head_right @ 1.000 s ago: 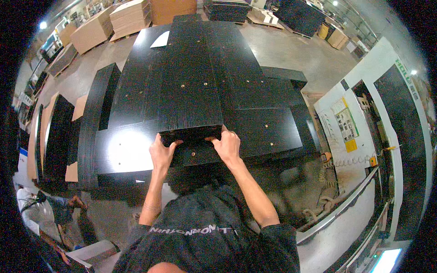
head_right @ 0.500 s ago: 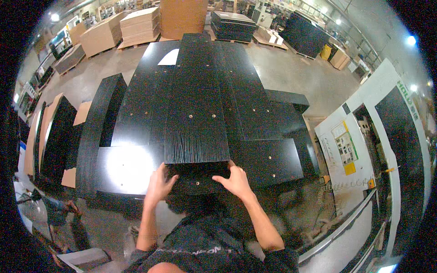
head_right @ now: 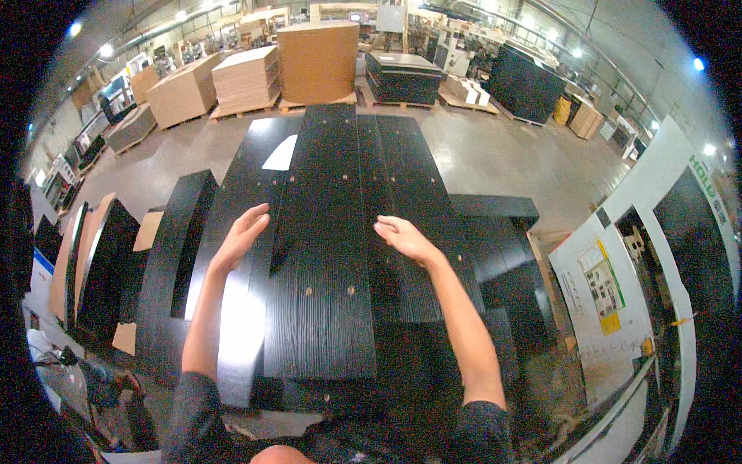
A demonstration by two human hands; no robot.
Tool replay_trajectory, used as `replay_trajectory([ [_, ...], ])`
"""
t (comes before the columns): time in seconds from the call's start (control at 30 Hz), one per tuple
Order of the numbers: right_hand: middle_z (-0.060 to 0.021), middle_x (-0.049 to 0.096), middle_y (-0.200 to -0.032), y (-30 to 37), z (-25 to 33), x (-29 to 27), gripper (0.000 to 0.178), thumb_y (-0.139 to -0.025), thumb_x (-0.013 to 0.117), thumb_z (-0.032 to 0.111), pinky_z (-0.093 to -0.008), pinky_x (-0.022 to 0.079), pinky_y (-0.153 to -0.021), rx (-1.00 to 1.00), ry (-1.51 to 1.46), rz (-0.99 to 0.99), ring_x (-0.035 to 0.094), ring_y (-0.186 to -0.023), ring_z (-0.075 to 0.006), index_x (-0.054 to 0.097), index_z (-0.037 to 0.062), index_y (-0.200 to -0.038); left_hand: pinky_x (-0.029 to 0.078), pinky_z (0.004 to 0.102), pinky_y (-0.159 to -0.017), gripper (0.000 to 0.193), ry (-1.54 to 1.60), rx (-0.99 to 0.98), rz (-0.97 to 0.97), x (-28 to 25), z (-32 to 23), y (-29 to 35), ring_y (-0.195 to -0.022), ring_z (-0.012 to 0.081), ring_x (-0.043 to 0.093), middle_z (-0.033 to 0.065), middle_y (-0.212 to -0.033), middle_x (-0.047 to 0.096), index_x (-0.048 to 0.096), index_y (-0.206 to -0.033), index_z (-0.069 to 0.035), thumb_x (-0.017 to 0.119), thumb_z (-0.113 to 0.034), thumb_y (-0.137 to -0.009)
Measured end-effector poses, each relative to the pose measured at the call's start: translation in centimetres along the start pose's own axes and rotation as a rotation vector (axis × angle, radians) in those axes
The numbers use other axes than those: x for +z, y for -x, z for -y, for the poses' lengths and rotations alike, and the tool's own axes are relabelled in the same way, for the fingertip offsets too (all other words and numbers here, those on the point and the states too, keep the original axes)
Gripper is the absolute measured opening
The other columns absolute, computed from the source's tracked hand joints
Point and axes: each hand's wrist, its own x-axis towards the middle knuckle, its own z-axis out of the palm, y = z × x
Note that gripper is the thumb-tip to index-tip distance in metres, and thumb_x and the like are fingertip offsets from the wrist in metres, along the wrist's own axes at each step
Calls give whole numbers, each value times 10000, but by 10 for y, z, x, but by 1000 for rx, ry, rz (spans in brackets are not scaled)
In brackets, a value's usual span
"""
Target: The person removes a black panel from a CNC machine, places it on a stack, picks up a paper document, and returns to the machine to handle another panel. The person repeats this process, moving panels between the machine and the stack.
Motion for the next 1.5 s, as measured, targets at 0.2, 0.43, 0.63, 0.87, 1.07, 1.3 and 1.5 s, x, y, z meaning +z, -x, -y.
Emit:
replay_trajectory([
  [0.2,-194,556,-1475,-176,-18,19,810,-1002,662,475,-384,443,-1074,-43,-173,-184,558,-1306,-250,380,-52,-1549,457,382,-1077,681,232,-185,-27,12,47,-142,-1294,260,554,141,-1507,512,403,-1566,-50,632,-388,-1020],
  [0.43,-168,491,-1511,-247,-46,18,880,-1002,663,432,-397,415,-1114,-50,-655,-14,514,-1332,-271,225,-53,-1592,531,346,-924,675,496,-257,-61,23,74,-193,-1082,193,642,68,-1250,660,418,-1561,-122,630,-427,-997],
  [0.63,-161,468,-1498,-234,-36,35,870,-1013,636,363,-382,474,-1032,-63,-841,-37,535,-1283,-247,139,-19,-1616,527,296,-908,635,483,-229,-171,20,97,-206,-1083,168,636,51,-1347,626,412,-1584,-126,552,-441,-1051],
  [0.87,-113,586,-1364,-245,-47,46,631,-1028,606,294,-344,434,-1066,-109,-969,-5,561,-1225,-223,353,29,-1542,452,351,-1048,673,307,-75,-85,17,93,-198,-1312,200,504,39,-1607,404,229,-1663,-191,470,-431,-1082],
  [1.07,-117,667,-1185,-287,-78,31,429,-1074,518,360,-407,512,-968,-8,-575,-113,642,-1064,-256,567,21,-1332,479,347,-995,634,430,-153,-102,17,89,-203,-1241,186,548,39,-1487,535,327,-1633,-207,502,-443,-1071],
  [1.3,-143,702,-1128,-214,-70,43,436,-1108,460,351,-426,560,-872,136,-203,-140,687,-1011,-257,638,-37,-1200,496,472,-1034,578,536,-454,-104,33,70,-131,-1140,321,652,171,-1294,682,630,-1342,-39,438,-512,-1071],
  [1.5,-150,718,-1141,-134,-78,71,434,-1106,459,350,-432,551,-920,55,-576,-235,694,-1026,-272,657,-21,-1213,470,440,-1079,673,687,-452,-33,67,47,-13,-1200,311,629,145,-1400,632,580,-1417,-21,456,-572,-1051],
])
